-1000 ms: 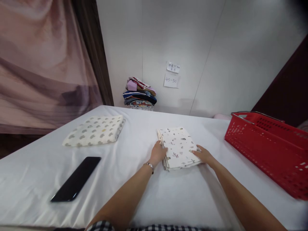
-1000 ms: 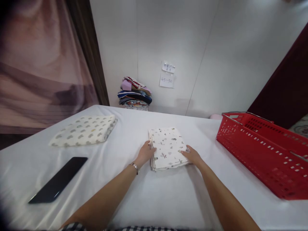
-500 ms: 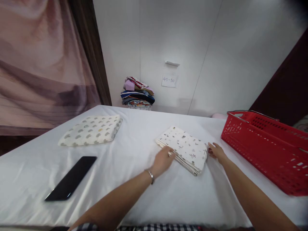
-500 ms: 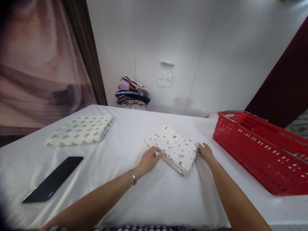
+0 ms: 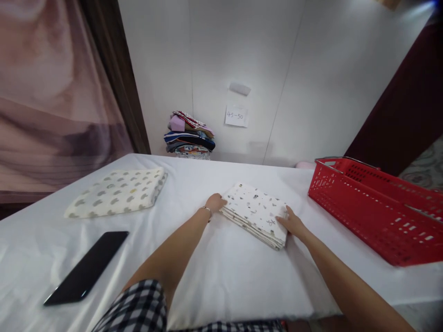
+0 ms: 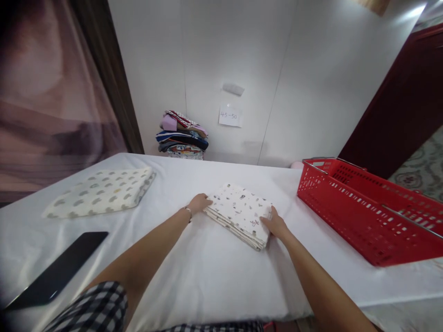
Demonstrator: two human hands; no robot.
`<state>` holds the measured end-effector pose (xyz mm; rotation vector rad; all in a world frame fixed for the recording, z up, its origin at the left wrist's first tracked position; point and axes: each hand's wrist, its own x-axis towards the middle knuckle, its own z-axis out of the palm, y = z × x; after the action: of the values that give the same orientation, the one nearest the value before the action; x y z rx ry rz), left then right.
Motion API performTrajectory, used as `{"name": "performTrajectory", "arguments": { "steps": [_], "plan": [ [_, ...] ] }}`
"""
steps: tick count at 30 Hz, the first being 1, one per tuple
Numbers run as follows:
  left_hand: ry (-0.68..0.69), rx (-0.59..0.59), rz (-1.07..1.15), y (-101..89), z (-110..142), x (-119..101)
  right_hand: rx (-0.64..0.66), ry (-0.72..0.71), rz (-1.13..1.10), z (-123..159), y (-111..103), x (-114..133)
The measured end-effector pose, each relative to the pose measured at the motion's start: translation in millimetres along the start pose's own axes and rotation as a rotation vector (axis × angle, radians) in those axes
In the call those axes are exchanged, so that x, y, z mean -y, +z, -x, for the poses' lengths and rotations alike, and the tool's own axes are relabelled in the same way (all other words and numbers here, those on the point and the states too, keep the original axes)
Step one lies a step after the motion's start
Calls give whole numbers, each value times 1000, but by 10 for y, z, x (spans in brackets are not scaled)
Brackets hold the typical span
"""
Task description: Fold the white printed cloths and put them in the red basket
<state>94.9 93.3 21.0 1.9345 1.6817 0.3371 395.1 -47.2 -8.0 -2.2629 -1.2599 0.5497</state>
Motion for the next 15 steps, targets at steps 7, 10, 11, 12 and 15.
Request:
{"name": "performTrajectory", "arguments": {
  "steps": [7,10,11,12,15],
  "plan": [
    [-89,-112,11,-211,862,674,173,-138,-349,16,303,151],
    [-111,-71,9,-219,1124,846,165,-173,-200,-4,370,298],
    [-113,-45,15,-227,1159,870,155,-166,-133,-13,376,344],
    [-112,-23,23,-240,1166,883,147,-153,-77,-22,377,385],
    [-99,-7,48,-292,1057,877,124,-111,8,-39,356,481]
  ]
}}
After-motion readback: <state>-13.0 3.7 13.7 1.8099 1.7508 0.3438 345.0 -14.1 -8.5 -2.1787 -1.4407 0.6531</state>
